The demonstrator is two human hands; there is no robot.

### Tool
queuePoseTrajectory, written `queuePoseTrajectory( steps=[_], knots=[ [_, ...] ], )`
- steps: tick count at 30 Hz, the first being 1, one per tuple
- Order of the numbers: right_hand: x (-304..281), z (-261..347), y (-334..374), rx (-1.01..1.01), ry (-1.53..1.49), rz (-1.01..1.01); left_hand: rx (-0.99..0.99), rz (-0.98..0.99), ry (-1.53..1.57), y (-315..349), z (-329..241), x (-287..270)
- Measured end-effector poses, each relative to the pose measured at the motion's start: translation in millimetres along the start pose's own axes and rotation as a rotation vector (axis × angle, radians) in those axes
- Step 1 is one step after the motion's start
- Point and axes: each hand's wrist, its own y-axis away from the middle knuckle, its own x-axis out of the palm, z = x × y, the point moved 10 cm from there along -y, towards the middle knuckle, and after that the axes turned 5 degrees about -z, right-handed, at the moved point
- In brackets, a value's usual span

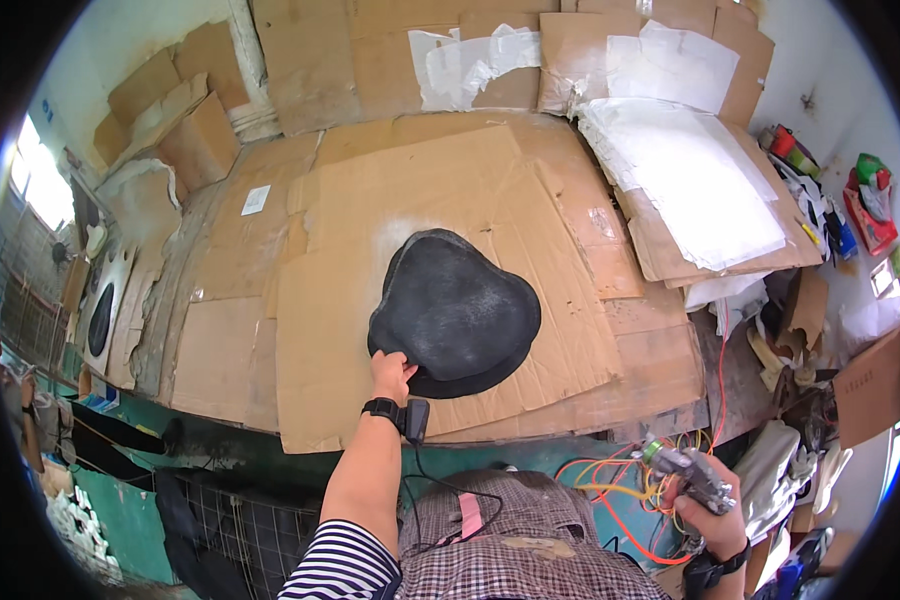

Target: The person repeatedly picks up a black foam car part from a cardboard-covered table and places it onto a metal wire rack. They handle the parts one at a time, inspecting them briefly before moving them to the rack. The process is repetitive, involving the same type of part throughout the clip.

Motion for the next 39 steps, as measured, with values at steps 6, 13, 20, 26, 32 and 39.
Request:
queuePoseTrajectory(
  steps=[6, 13, 20, 26, 32, 39],
  knots=[
    [9, -10, 1, 0.029, -0.026, -0.032, 0.205, 0.432, 0.257, 69, -113, 103],
    [19, -17, 0, 0.006, 0.080, 0.050, 0.316, 0.639, 0.555, 84, -227, 145],
    [26, -17, -7, 0.023, 0.120, 0.039, 0.448, 0.700, 0.653, 110, -305, 112],
    [40, -14, -11, 0.060, 0.126, 0.158, 0.629, 0.759, 0.693, 136, -358, 24],
    [20, 19, -12, -0.090, 0.096, -0.148, 0.665, 0.587, 0.841, 150, -352, -83],
    [19, 17, 6, 0.034, 0.154, 0.034, 0.637, 0.769, 0.907, 171, -305, -148]
  ],
)
